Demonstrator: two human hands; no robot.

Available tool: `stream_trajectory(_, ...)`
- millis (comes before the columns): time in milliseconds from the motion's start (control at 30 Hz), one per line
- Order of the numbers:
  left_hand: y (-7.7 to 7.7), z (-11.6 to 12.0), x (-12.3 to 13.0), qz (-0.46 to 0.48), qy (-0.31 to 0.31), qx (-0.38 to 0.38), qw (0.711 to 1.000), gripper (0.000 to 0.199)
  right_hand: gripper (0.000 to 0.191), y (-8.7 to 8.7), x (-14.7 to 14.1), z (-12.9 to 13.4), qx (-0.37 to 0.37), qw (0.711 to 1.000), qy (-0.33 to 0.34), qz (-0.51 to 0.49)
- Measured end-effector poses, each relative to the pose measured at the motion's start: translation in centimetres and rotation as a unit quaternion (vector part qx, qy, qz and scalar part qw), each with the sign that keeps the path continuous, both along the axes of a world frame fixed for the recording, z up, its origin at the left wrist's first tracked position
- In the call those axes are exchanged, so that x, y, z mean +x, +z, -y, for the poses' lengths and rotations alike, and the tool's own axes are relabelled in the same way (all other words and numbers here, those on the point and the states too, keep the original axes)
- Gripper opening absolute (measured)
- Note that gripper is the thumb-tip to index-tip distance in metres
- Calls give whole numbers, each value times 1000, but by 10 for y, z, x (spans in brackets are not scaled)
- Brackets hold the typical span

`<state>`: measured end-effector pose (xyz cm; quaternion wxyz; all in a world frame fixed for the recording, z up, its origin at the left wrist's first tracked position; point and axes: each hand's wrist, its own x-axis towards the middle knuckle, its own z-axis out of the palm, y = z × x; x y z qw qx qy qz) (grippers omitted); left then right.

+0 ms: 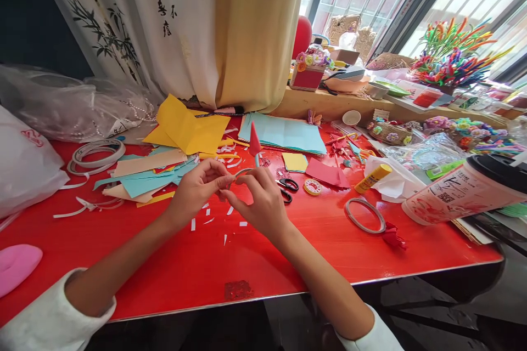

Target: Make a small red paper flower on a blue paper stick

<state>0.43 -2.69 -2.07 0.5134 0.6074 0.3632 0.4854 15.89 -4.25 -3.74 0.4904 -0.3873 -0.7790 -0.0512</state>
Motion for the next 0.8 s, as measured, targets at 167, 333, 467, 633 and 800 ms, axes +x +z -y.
stream_trajectory(167, -1, -2, 0, 20, -28, 2, 999, 21, 4, 2, -2, -1, -54, 998, 11, -7)
stream_trajectory(333, 0, -1, 0, 24, -40, -5, 999, 26, 9, 9, -1, 1, -136, 989, -13, -61)
stream_trajectory(467, 1, -1, 0, 19, -32, -6, 999, 32, 15, 13, 1, 0, -215, 970, 13, -115)
stream_trajectory(633, 1, -10, -7, -2, 46, 15, 999, 43, 18, 15, 4, 0, -203, 970, 16, -130)
stream_trajectory(800, 3, -9, -9, -97, 72, 97, 988, 23, 11, 12, 3, -2, -172, 979, 45, -96)
